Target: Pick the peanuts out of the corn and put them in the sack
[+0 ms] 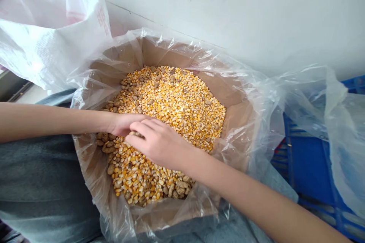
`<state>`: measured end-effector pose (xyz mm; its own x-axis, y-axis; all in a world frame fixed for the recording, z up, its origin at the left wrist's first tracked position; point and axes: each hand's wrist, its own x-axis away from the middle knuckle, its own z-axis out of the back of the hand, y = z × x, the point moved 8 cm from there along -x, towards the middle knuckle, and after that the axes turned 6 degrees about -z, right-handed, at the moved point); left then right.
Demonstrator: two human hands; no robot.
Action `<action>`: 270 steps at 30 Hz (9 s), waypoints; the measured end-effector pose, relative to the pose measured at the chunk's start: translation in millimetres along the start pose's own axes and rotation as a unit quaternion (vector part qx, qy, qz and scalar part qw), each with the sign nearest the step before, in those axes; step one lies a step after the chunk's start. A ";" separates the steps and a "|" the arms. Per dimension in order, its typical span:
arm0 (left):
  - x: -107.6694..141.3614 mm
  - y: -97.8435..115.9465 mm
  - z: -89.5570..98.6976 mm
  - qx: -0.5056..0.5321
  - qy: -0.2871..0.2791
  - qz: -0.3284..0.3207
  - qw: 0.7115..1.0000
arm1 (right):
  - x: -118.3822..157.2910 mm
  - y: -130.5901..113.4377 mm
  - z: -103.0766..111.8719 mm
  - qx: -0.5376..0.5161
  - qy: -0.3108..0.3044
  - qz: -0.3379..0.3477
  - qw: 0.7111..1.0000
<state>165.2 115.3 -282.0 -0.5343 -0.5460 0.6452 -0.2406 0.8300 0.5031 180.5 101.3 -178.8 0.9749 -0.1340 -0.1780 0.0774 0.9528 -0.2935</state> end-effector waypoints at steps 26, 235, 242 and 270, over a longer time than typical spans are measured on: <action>-0.6 4.4 2.9 -0.023 -0.010 -0.031 0.999 | 5.8 28.8 2.4 0.045 -0.008 -0.042 0.998; -3.7 4.5 4.7 0.030 -0.001 -0.016 0.999 | 32.4 51.9 -21.9 0.053 -0.312 -0.168 0.933; -3.1 5.0 6.3 0.023 0.013 -0.009 1.000 | 38.9 49.2 -42.6 0.082 -0.360 -0.166 0.914; 11.1 45.8 17.4 0.089 0.083 -0.130 0.984 | 71.6 178.4 -30.3 0.122 -0.131 -0.416 0.891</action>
<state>134.2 149.2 -261.8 -0.3003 -0.7411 0.6005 -0.4976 0.6588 0.5642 257.7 253.5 -272.4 0.5712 -0.7847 0.2408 0.8090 0.5878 -0.0033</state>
